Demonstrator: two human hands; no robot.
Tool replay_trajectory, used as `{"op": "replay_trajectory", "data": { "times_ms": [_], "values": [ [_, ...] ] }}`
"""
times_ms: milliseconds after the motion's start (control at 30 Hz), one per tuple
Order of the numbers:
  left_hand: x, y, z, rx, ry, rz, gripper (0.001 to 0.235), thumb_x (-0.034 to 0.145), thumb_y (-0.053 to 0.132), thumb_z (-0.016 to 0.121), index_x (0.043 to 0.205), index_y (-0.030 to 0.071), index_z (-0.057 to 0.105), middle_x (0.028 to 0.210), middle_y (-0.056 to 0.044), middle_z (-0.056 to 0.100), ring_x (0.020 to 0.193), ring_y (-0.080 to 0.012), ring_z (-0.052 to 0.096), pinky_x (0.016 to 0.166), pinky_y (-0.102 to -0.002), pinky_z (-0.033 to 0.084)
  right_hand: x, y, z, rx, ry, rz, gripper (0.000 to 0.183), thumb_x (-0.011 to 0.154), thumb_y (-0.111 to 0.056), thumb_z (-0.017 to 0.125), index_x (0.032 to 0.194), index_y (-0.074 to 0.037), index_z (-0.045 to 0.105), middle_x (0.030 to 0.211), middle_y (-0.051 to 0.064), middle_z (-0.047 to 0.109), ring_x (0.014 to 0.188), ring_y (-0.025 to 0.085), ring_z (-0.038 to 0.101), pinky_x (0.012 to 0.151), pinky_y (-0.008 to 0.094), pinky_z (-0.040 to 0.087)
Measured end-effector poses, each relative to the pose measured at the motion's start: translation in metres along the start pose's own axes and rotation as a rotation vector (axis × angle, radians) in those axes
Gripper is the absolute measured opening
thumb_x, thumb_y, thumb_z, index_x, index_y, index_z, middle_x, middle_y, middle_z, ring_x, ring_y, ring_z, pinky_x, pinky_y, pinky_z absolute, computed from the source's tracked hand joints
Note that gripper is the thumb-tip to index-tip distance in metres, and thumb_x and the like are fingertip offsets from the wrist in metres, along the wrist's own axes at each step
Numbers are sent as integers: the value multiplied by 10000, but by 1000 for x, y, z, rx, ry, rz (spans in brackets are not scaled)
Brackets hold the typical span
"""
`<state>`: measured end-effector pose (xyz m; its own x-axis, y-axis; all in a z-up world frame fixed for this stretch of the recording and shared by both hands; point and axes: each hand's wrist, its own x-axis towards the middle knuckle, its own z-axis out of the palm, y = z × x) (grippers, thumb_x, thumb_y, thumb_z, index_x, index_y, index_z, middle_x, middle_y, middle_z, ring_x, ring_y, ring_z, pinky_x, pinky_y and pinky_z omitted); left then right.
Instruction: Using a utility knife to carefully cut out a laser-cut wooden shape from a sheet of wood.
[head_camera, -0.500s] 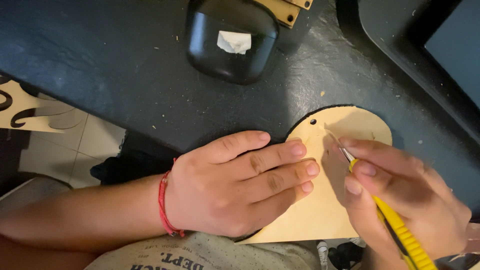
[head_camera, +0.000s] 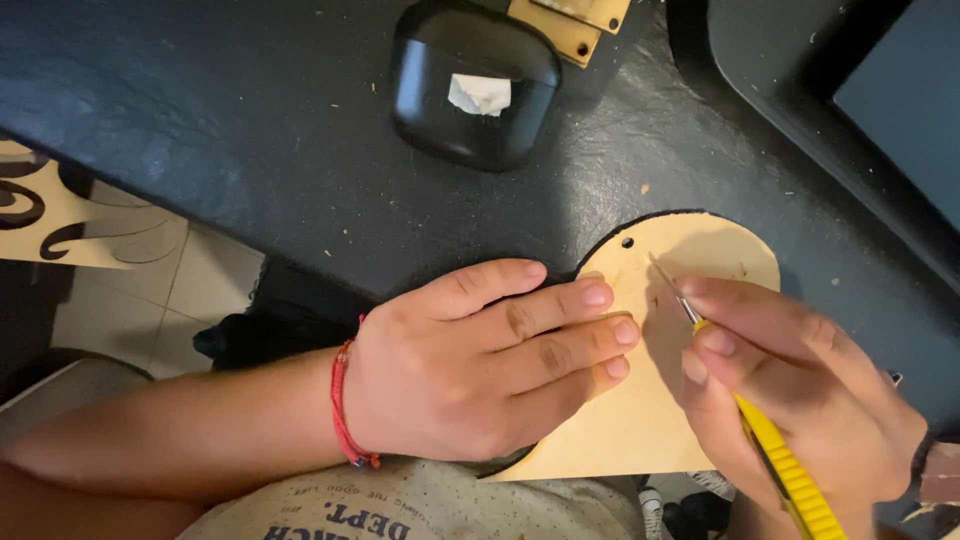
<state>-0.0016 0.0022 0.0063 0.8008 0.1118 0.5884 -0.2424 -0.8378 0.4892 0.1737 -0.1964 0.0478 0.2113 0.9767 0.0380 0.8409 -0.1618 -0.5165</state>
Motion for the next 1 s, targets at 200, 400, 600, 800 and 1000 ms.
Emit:
{"op": "replay_trajectory", "data": {
  "times_ms": [200,400,600,800,1000],
  "values": [
    [1,0,-1,-6,4,0,134,1037,151,637,996,183,760,1168,34,747,1142,-138,689,955,-306,526,-2,-6,8,-52,101,27,114,955,14,656,1048,-34,700,1154,164,703,985,225,727,885,304,565],
    [2,0,-2,-1,-15,6,151,1037,148,615,1035,181,763,1177,34,746,1152,-138,683,963,-303,519,19,-20,13,-4,251,-47,98,913,55,602,816,54,616,963,275,700,807,315,722,763,368,587],
    [1,0,-3,5,-2,2,123,1042,166,662,996,189,773,1178,34,743,1152,-137,680,976,-303,516,14,-22,14,98,255,16,68,903,4,609,861,58,602,1001,294,682,879,347,744,819,371,595],
    [2,1,-2,-11,-16,-2,141,1040,150,641,1010,176,777,1190,23,737,1160,-147,679,976,-313,515,14,-23,18,80,322,61,102,912,-30,615,842,41,590,954,280,696,847,334,746,778,353,586],
    [0,0,1,4,-10,7,159,1040,151,615,1020,184,769,1180,33,746,1157,-137,679,971,-293,511,12,-22,9,-108,202,12,117,925,-17,613,851,21,695,982,184,717,777,219,692,735,314,552]
  ]
}}
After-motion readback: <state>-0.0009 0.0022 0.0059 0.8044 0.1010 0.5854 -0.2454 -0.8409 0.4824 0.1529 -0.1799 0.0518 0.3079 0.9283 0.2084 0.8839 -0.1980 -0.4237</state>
